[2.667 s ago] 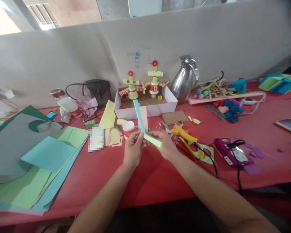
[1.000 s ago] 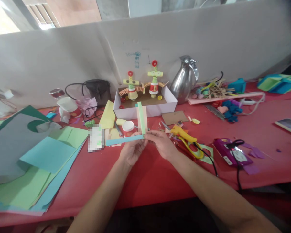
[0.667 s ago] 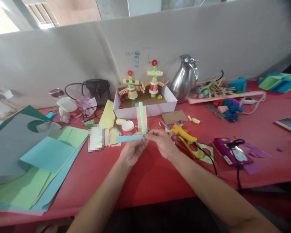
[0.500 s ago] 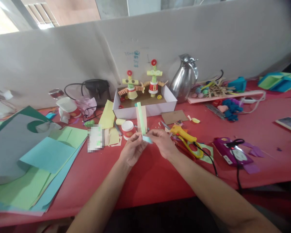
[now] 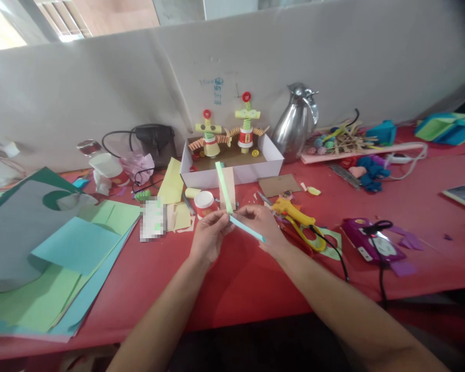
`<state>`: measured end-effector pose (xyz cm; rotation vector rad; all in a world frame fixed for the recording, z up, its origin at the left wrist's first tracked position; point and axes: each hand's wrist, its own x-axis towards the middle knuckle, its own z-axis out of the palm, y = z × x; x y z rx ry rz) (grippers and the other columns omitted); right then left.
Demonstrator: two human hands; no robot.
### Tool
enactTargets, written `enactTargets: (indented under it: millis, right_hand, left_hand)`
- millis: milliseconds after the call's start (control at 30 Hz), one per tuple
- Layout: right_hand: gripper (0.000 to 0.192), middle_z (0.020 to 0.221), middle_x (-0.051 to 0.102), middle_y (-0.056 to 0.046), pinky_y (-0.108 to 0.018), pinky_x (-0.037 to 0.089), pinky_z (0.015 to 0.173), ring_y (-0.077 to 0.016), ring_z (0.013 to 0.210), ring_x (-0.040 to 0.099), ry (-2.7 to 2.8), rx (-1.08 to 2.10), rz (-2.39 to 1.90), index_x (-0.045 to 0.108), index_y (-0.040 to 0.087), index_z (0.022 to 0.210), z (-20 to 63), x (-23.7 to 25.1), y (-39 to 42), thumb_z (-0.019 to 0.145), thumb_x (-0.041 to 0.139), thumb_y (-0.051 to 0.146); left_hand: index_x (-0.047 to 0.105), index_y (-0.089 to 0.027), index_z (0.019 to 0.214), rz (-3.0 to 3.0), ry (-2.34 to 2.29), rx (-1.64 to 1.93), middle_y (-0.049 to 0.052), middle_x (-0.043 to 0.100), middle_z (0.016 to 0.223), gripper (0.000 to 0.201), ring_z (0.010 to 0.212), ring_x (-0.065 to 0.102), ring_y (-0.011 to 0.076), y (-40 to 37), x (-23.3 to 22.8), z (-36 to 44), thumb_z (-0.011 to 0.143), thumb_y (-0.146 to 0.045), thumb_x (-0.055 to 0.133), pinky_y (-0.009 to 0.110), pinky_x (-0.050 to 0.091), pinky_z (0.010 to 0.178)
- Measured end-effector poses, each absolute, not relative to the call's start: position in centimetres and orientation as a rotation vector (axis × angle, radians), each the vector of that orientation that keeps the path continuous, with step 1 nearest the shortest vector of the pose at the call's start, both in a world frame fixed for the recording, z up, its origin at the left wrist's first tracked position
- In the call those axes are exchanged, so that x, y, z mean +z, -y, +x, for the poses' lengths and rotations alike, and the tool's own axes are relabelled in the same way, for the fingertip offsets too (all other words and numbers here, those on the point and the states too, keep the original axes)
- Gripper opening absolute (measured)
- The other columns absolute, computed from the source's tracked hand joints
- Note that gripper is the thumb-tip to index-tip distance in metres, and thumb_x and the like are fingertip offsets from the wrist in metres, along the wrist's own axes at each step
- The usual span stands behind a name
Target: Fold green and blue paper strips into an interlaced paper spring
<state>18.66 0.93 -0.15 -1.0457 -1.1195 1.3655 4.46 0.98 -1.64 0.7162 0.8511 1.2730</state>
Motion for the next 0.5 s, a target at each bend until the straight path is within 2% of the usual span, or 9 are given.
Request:
enactTargets:
  millis: [100, 200, 300, 500]
  right_hand:
    - [0.022, 0.067, 0.069, -0.001, -0.034, 0.047, 0.07, -0.0188, 0.07, 0.062, 1.12, 1.325, -1.004, 0.072, 0.021, 0.064, 18.5, -0.1, -0.7, 0.068, 0.079, 0.041]
    - [0.012, 0.076, 0.071, -0.001, -0.034, 0.05, 0.077, -0.0193, 0.078, 0.064, 1.128, 1.332, -0.923, 0.074, 0.023, 0.075, 18.1, -0.3, -0.4, 0.071, 0.077, 0.034]
    - [0.019, 0.086, 0.073, 0.0, -0.034, 0.052, 0.082, -0.0192, 0.084, 0.066, 1.129, 1.349, -0.85, 0.075, 0.025, 0.087, 17.6, -0.8, -0.3, 0.069, 0.08, 0.03]
    - [0.018, 0.086, 0.073, -0.002, -0.036, 0.053, 0.085, -0.0222, 0.091, 0.067, 1.185, 1.187, -0.81, 0.075, 0.022, 0.087, 17.5, -1.2, -0.6, 0.077, 0.076, 0.038]
  left_hand:
    - [0.075, -0.014, 0.078, 0.757, -0.848, 1.344, 0.002, 0.069, 0.073, 0.025, 0.065, 0.063, 0.0098, -0.8, -1.5, 4.7, 0.062, -0.029, 0.088, 0.022, 0.054, 0.065]
    - [0.075, -0.015, 0.084, 0.832, -0.887, 1.414, 0.002, 0.07, 0.076, 0.023, 0.066, 0.062, 0.0097, -0.6, -1.5, 4.9, 0.069, -0.031, 0.083, 0.023, 0.052, 0.066]
    - [0.074, -0.016, 0.087, 0.901, -0.959, 1.483, 0.002, 0.07, 0.075, 0.023, 0.064, 0.06, 0.009, -0.4, -1.6, 5.1, 0.073, -0.032, 0.081, 0.023, 0.05, 0.067]
    - [0.075, -0.02, 0.087, 0.886, -0.815, 1.472, 0.001, 0.073, 0.084, 0.018, 0.074, 0.065, 0.0118, -0.4, -1.5, 5.1, 0.073, -0.031, 0.081, 0.025, 0.051, 0.072]
